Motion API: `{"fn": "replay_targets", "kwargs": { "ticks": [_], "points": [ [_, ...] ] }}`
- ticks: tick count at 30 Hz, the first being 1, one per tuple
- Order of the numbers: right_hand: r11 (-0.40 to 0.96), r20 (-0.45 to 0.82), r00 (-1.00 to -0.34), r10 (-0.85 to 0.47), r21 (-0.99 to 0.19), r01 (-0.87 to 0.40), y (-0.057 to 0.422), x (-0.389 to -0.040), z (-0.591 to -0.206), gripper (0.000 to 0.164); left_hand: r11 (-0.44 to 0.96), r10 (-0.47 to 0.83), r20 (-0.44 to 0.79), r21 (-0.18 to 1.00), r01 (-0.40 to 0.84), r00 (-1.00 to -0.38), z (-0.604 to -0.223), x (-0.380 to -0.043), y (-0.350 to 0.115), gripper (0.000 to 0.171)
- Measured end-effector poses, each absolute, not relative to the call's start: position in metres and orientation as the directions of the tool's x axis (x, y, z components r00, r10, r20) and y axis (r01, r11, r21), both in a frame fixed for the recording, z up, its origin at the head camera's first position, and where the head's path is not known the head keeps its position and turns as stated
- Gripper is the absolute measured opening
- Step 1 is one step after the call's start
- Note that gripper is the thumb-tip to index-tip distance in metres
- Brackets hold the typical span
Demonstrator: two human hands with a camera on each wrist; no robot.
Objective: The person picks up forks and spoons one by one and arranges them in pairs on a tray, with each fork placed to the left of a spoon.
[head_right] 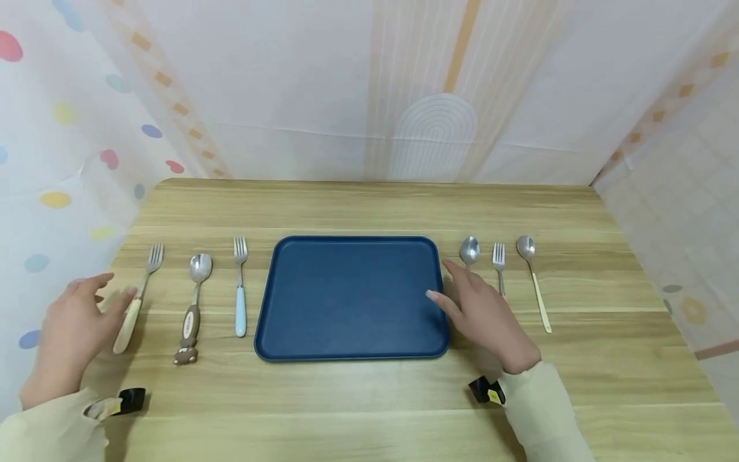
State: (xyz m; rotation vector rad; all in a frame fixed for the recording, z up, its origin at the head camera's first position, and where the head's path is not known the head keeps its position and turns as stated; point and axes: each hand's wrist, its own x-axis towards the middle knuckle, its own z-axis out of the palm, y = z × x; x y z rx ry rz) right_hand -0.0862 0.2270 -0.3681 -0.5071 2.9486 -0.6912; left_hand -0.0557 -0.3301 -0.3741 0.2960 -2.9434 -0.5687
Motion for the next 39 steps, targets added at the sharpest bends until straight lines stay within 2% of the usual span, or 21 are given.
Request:
{"fn": "replay_targets", "kwargs": {
  "ticks": [10, 14, 21, 28, 32, 39],
  "points": [
    [0.829, -0.059, -0.946, -0.32, -0.5, -0.249, 0.229, -0.103, -0.357, 0.056, 0.897, -0.223, 0.023, 0.395, -0.196, -0.975, -0.368, -0.066, -0.347, 0.061],
    [0.845, -0.116, -0.938, -0.327, -0.48, -0.236, 0.229, -0.11, -0.352, 0.043, 0.895, -0.22, -0.046, 0.388, -0.22, -0.974, -0.37, -0.067, -0.353, 0.06],
    [0.893, -0.197, -0.945, -0.263, -0.419, -0.162, 0.223, -0.119, -0.355, 0.041, 0.909, -0.172, -0.128, 0.363, -0.207, -0.977, -0.377, -0.071, -0.35, 0.055],
    [0.924, -0.233, -0.947, -0.222, -0.361, -0.128, 0.211, -0.118, -0.368, 0.029, 0.912, -0.111, -0.202, 0.369, -0.181, -0.973, -0.38, -0.076, -0.346, 0.045],
    [0.937, -0.229, -0.95, -0.21, -0.323, -0.129, 0.209, -0.118, -0.372, 0.029, 0.914, -0.1, -0.237, 0.362, -0.184, -0.966, -0.381, -0.076, -0.348, 0.042],
    [0.949, -0.22, -0.954, -0.204, -0.285, -0.138, 0.208, -0.12, -0.377, 0.035, 0.921, -0.095, -0.197, 0.354, -0.162, -0.976, -0.383, -0.074, -0.348, 0.031]
  ]
}}
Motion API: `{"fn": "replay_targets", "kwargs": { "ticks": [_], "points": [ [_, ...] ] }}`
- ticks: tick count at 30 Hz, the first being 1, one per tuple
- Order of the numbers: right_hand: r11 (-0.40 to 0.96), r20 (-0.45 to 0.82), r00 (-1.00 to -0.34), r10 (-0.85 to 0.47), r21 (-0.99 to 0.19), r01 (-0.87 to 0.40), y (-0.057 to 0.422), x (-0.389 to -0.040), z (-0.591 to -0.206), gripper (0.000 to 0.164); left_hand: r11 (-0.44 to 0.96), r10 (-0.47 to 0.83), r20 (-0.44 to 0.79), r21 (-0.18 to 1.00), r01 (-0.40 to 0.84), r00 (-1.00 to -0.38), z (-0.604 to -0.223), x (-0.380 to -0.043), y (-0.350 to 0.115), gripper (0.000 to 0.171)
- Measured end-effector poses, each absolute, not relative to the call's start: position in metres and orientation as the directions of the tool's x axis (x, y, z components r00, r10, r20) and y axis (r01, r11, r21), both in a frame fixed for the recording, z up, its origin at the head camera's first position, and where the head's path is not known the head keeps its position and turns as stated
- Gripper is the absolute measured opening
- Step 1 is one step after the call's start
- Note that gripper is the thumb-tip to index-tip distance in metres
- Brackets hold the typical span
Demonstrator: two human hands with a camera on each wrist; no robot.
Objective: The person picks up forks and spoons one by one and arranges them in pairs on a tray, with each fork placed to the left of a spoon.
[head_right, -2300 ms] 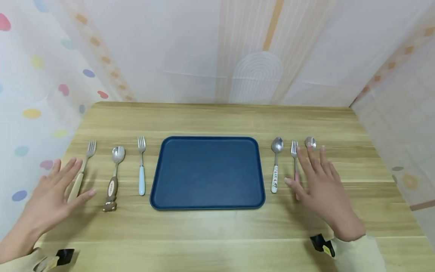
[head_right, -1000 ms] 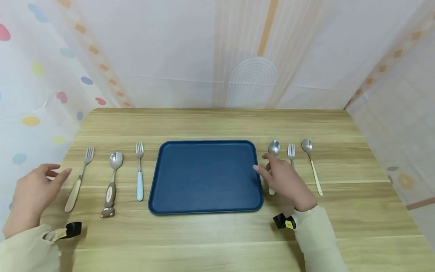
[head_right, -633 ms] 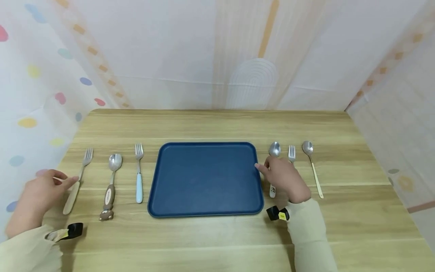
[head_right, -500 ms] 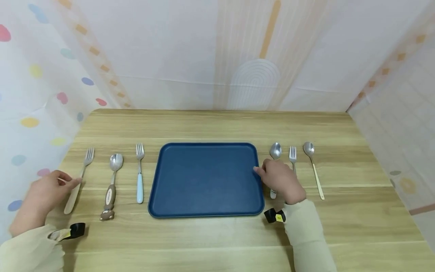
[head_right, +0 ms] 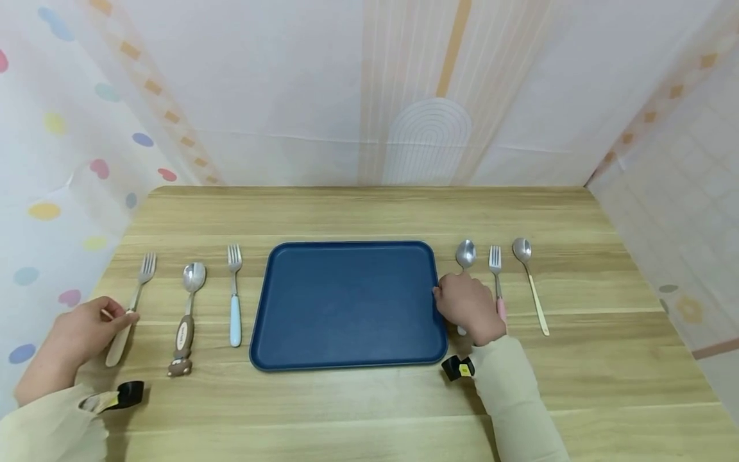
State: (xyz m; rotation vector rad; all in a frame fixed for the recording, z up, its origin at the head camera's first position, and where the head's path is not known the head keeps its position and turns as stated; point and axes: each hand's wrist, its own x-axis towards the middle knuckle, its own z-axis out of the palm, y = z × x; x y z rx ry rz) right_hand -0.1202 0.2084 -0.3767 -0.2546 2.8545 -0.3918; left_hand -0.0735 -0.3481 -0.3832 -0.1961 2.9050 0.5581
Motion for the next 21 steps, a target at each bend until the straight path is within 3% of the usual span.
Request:
{"fn": "replay_targets", "kwargs": {
  "ticks": [11, 21],
  "points": [
    [0.951, -0.232, -0.956, -0.179, -0.289, -0.108, 0.204, -0.119, -0.379, 0.035, 0.924, -0.073, -0.233, 0.35, -0.154, -0.97, -0.385, -0.075, -0.351, 0.034],
    [0.954, -0.208, -0.962, -0.179, -0.275, -0.118, 0.204, -0.12, -0.379, 0.037, 0.922, -0.05, -0.19, 0.368, -0.118, -0.98, -0.396, -0.078, -0.351, 0.024]
  ]
}}
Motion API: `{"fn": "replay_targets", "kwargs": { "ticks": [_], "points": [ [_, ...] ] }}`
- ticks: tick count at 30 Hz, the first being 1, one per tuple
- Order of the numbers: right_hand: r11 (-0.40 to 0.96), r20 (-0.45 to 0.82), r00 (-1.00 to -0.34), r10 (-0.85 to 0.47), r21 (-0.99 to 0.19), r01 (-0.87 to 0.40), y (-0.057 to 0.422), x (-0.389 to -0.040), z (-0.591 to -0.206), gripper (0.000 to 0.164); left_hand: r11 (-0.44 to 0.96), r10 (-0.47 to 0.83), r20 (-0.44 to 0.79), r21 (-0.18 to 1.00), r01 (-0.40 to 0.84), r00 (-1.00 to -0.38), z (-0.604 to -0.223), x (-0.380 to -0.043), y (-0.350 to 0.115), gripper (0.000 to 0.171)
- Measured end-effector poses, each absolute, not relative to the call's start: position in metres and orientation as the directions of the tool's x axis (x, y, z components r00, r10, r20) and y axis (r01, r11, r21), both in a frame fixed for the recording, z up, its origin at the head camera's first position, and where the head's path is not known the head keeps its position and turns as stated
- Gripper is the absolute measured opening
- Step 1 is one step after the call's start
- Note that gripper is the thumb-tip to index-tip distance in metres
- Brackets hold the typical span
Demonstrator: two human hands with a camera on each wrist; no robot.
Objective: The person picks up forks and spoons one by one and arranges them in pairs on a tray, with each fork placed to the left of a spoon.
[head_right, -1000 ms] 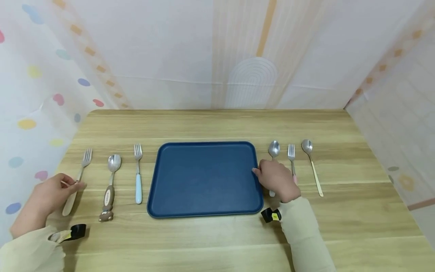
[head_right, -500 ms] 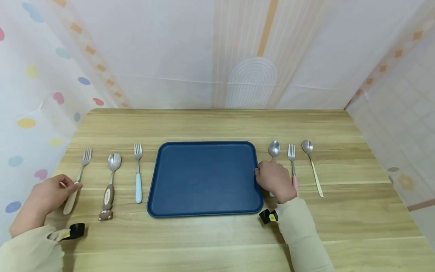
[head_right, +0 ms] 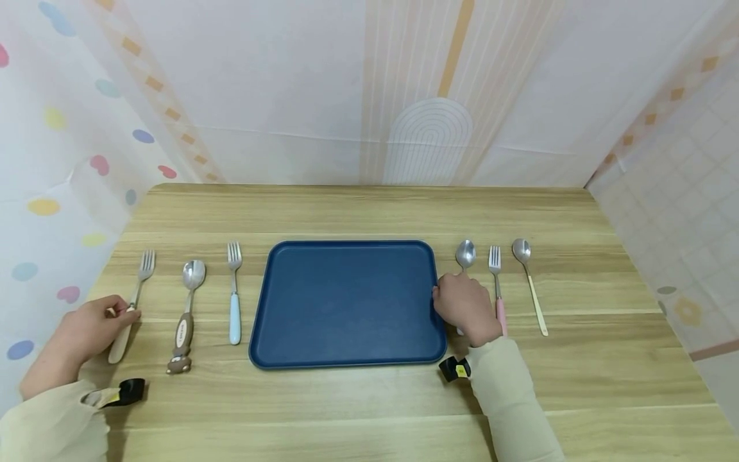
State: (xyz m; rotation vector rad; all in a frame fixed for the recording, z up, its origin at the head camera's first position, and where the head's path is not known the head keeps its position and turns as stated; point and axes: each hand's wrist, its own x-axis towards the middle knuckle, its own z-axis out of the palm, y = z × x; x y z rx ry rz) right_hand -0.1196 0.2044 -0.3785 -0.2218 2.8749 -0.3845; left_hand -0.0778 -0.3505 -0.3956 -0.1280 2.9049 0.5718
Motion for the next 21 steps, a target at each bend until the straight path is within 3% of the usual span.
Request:
{"fn": "replay_targets", "kwargs": {
  "ticks": [13, 21],
  "points": [
    [0.961, -0.274, -0.949, -0.155, -0.264, -0.081, 0.2032, -0.1201, -0.3821, 0.032, 0.919, -0.072, -0.128, 0.377, -0.115, -0.989, -0.3996, -0.0781, -0.3514, 0.021],
    [0.966, -0.291, -0.951, -0.105, -0.258, -0.028, 0.1982, -0.1188, -0.3812, 0.036, 0.92, -0.086, -0.098, 0.373, -0.116, -0.991, -0.4014, -0.0769, -0.353, 0.021]
  ]
}}
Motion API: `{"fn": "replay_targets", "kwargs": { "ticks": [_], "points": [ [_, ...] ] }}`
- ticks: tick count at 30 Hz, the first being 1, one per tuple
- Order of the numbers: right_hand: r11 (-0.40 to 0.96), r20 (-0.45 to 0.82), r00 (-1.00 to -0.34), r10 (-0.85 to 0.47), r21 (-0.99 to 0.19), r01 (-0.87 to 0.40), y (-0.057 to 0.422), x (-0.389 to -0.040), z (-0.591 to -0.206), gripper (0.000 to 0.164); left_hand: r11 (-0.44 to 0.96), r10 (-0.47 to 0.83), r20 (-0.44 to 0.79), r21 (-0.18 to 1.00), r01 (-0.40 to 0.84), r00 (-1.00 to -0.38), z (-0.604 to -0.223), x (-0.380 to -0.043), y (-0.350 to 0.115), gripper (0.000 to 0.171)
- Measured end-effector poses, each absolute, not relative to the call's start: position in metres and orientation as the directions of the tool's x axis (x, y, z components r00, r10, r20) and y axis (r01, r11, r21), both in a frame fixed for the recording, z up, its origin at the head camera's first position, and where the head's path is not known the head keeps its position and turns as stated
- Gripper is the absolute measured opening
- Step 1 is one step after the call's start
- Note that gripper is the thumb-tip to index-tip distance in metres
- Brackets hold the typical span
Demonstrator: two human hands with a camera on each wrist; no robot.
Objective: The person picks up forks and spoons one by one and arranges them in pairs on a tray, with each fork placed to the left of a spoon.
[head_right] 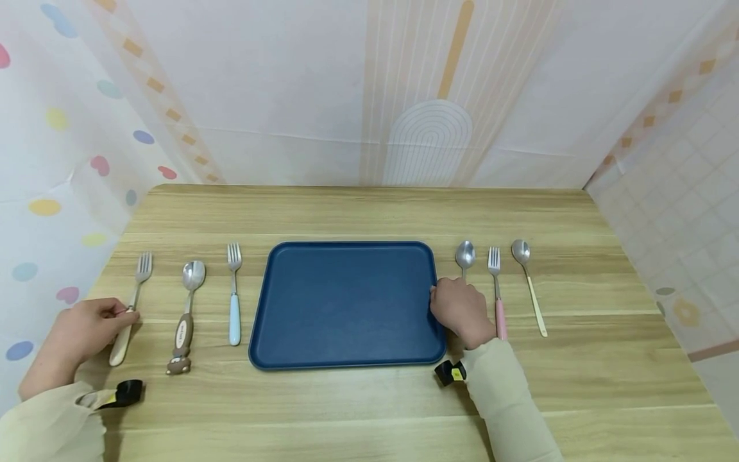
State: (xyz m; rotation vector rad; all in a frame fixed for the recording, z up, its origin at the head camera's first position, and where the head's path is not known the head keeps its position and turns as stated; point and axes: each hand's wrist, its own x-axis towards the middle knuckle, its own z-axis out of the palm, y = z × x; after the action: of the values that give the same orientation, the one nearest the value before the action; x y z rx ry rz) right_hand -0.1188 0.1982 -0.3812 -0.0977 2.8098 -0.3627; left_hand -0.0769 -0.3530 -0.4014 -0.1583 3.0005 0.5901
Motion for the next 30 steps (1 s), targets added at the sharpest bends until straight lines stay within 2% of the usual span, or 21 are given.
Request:
{"fn": "replay_targets", "kwargs": {
  "ticks": [15, 21, 30],
  "points": [
    [0.963, -0.281, -0.956, -0.083, -0.269, -0.004, 0.197, -0.119, -0.383, 0.036, 0.919, -0.084, -0.072, 0.38, -0.105, -0.994, -0.396, -0.078, -0.347, 0.023],
    [0.954, -0.244, -0.966, -0.087, -0.299, -0.011, 0.2, -0.12, -0.384, 0.029, 0.922, -0.042, -0.039, 0.382, -0.054, -0.998, -0.387, -0.079, -0.337, 0.023],
    [0.95, -0.232, -0.969, -0.09, -0.311, -0.013, 0.2, -0.121, -0.385, 0.029, 0.923, 0.035, 0.026, 0.382, 0.043, -0.999, -0.378, -0.084, -0.305, 0.022]
  ]
}}
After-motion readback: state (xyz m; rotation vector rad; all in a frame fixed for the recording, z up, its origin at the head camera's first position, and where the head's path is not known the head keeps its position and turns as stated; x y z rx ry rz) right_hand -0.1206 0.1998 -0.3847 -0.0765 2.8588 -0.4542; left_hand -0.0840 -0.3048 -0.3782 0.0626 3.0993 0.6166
